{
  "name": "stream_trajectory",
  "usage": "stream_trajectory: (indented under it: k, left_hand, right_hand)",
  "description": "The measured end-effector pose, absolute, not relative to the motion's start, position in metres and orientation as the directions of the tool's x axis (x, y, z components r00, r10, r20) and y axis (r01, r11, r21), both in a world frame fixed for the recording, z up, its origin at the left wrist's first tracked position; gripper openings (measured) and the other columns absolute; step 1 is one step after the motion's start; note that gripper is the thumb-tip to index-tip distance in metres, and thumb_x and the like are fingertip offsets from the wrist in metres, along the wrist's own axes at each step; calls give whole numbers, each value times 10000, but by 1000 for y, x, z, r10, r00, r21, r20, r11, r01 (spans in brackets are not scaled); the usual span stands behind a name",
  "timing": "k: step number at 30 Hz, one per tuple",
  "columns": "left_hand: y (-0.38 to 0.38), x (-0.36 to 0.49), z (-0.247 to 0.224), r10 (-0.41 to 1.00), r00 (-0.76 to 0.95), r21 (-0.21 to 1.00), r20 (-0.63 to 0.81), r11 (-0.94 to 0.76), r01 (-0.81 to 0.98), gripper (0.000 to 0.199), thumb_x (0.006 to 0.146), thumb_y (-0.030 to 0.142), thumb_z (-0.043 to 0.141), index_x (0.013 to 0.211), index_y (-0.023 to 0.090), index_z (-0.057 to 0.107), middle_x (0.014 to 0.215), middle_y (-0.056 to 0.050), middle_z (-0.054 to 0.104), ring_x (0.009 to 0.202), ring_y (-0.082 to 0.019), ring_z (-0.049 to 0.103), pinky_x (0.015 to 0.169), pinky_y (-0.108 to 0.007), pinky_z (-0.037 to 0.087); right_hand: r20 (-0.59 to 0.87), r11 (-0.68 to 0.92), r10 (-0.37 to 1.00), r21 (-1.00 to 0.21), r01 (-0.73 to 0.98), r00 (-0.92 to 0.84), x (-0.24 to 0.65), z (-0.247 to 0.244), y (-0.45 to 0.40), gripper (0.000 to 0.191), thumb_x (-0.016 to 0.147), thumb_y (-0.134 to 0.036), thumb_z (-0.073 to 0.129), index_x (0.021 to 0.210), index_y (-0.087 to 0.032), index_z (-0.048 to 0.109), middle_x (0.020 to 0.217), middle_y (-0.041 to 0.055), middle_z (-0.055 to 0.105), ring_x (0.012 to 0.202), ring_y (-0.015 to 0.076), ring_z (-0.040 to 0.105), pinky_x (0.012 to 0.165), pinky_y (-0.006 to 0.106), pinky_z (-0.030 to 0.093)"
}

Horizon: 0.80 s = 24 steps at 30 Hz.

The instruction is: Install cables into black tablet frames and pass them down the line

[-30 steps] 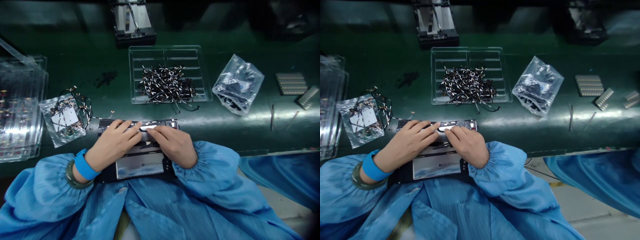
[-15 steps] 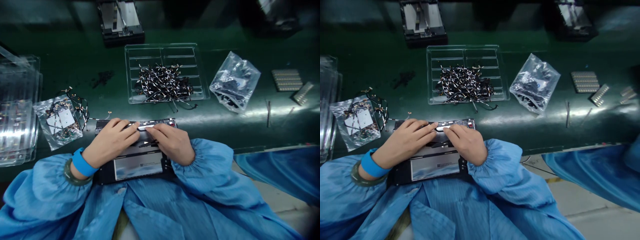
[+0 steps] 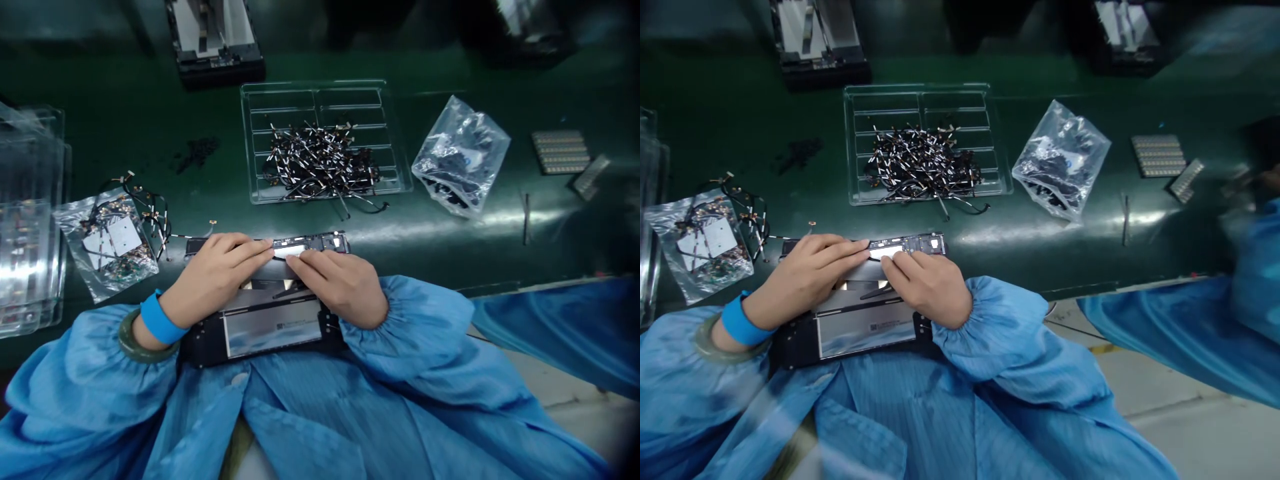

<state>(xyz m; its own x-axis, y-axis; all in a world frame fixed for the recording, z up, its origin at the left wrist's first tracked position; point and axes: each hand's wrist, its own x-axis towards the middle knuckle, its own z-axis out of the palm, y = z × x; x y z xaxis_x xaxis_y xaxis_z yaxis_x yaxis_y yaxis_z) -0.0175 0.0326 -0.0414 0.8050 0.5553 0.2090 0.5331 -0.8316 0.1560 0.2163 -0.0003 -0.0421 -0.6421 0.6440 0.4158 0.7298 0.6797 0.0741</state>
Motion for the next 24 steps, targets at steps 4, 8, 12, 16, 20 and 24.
stream_trajectory:
  k: [4, 8, 12, 16, 20, 24]
  left_hand:
    - [30, -14, -36, 497, 840, 0, 219, -861, 509, 292, 914, 131, 463, 1182, 116, 579, 1261, -73, 629, 1001, -271, 569, 745, -407, 460]
    - [28, -12, -33, 490, 849, -68, 198, -857, 511, 302, 916, 110, 430, 1175, 121, 585, 1265, -77, 625, 995, -275, 575, 727, -409, 473]
    - [27, -11, -32, 498, 848, -62, 180, -855, 515, 310, 906, 96, 442, 1180, 111, 586, 1269, -79, 622, 999, -284, 571, 727, -417, 483]
    - [27, -10, -33, 502, 841, -48, 200, -853, 520, 307, 901, 97, 448, 1169, 115, 597, 1258, -84, 629, 990, -290, 578, 722, -428, 486]
    - [27, -11, -34, 506, 839, -45, 198, -851, 524, 323, 906, 97, 435, 1182, 141, 596, 1265, -82, 625, 1003, -285, 583, 732, -429, 482]
    - [26, -11, -36, 507, 835, -30, 212, -851, 524, 320, 901, 91, 447, 1184, 126, 592, 1262, -93, 626, 1009, -287, 581, 740, -430, 473]
  right_hand:
    - [399, 681, 645, 87, 727, -652, 220, -38, -2, 220, 941, -134, 468, 992, -144, 682, 823, 12, 694, 644, 99, 529, 537, 283, 339]
    - [375, 677, 658, 83, 731, -652, 226, -39, -4, 224, 928, -121, 485, 1064, -137, 663, 917, 32, 698, 707, 108, 546, 569, 281, 352]
    - [401, 666, 662, 73, 742, -634, 229, -46, -6, 235, 913, -124, 515, 1106, -151, 646, 982, 41, 694, 721, 109, 536, 573, 282, 339]
    - [412, 639, 670, 104, 762, -618, 228, -48, -5, 226, 919, -131, 505, 1090, -162, 648, 980, 30, 701, 723, 114, 531, 584, 285, 349]
    - [422, 633, 658, 138, 762, -623, 226, -48, -4, 208, 921, -138, 504, 1063, -157, 656, 976, 21, 710, 713, 118, 521, 586, 286, 358]
    - [425, 632, 659, 134, 763, -620, 225, -49, -4, 208, 919, -135, 505, 1063, -153, 654, 978, 22, 710, 713, 118, 521, 592, 287, 364]
